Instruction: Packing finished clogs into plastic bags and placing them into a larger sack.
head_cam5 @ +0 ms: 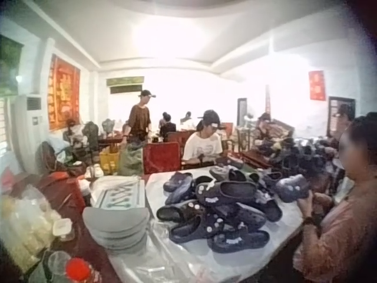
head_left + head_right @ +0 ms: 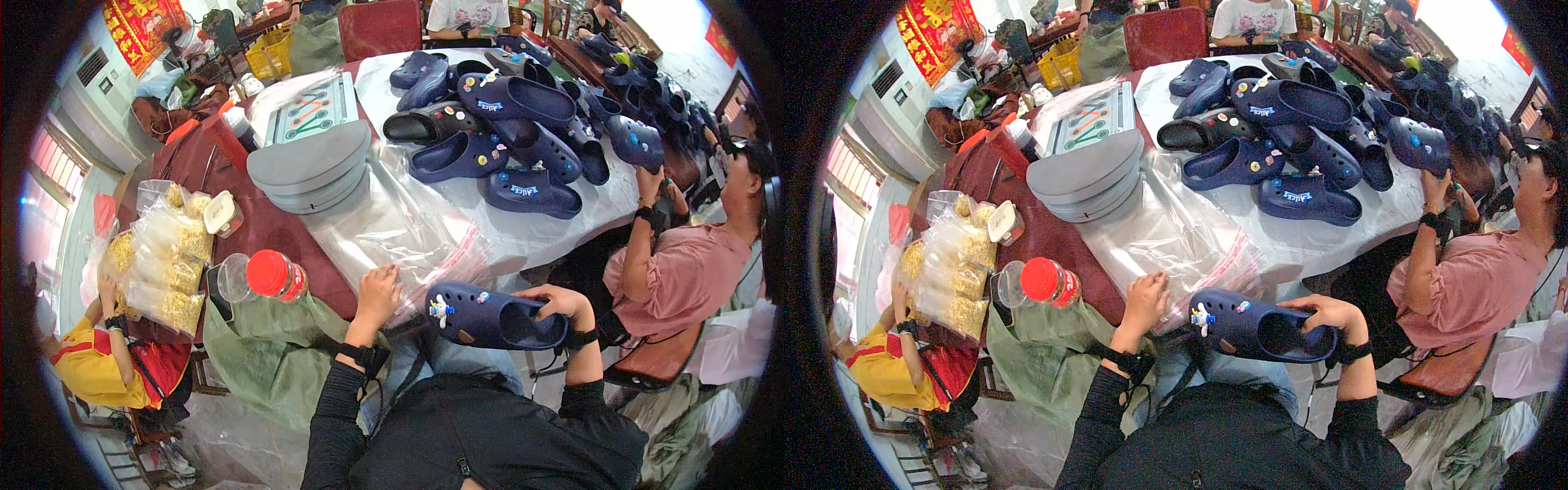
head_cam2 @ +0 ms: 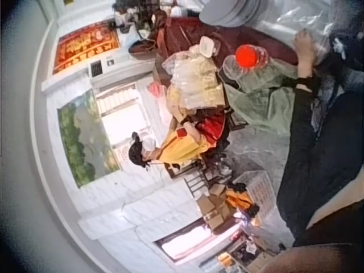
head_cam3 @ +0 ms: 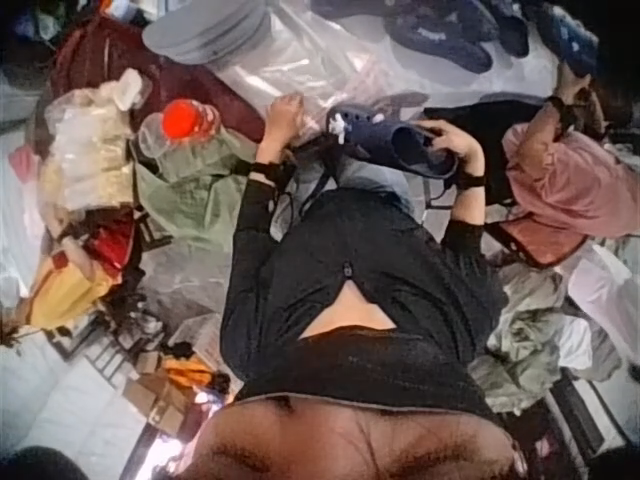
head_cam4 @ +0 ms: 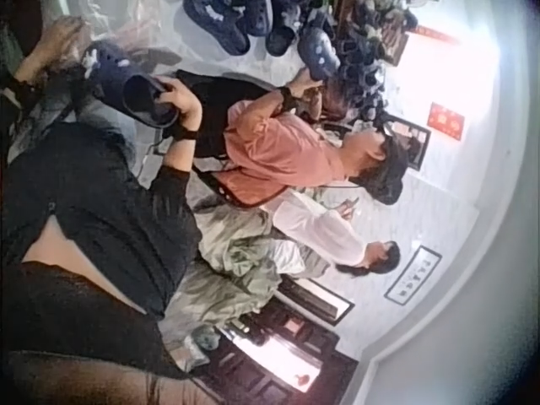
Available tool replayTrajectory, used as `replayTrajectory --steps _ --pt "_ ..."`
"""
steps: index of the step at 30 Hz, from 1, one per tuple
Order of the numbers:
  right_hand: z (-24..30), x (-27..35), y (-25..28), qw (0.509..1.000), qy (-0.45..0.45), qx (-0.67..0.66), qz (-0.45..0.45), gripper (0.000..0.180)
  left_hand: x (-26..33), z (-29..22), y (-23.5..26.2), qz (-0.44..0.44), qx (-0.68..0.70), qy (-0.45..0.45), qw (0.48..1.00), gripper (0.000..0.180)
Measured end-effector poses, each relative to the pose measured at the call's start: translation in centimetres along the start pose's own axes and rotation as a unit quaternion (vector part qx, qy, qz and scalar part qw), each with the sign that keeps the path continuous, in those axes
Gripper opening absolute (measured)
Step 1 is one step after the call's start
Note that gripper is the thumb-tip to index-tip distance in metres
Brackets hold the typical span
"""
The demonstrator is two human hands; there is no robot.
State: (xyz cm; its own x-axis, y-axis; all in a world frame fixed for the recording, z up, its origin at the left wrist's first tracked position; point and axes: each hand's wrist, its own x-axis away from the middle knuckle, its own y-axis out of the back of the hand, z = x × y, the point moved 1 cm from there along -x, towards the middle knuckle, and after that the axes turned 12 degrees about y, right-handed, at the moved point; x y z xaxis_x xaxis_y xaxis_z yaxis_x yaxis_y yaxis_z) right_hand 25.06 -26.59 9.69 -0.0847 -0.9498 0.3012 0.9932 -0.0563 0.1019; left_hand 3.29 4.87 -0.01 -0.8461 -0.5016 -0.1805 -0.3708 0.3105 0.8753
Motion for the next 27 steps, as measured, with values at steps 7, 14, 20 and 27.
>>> replayTrajectory --steps 7,14,20,27 --pt "2.0 -2.0 -2.2 0.998 0.012 0.014 -0.060 0.072 -1.0 -2.2 3.4 -0.128 0.141 0.025 0.981 0.048" --pt "4.5 -5.7 -6.1 0.997 0.036 -0.026 -0.068 0.068 -0.4 -1.8 2.8 -0.165 0.137 0.033 0.976 0.051" --pt "4.7 -6.7 -8.6 0.947 0.075 0.250 -0.186 0.070 -0.3 -1.4 1.8 -0.187 0.000 0.068 0.980 0.039" --pt "7.6 -8.3 -10.6 0.878 0.046 0.429 -0.206 0.072 -0.7 -2.4 1.8 -0.182 0.028 0.094 0.978 0.046"
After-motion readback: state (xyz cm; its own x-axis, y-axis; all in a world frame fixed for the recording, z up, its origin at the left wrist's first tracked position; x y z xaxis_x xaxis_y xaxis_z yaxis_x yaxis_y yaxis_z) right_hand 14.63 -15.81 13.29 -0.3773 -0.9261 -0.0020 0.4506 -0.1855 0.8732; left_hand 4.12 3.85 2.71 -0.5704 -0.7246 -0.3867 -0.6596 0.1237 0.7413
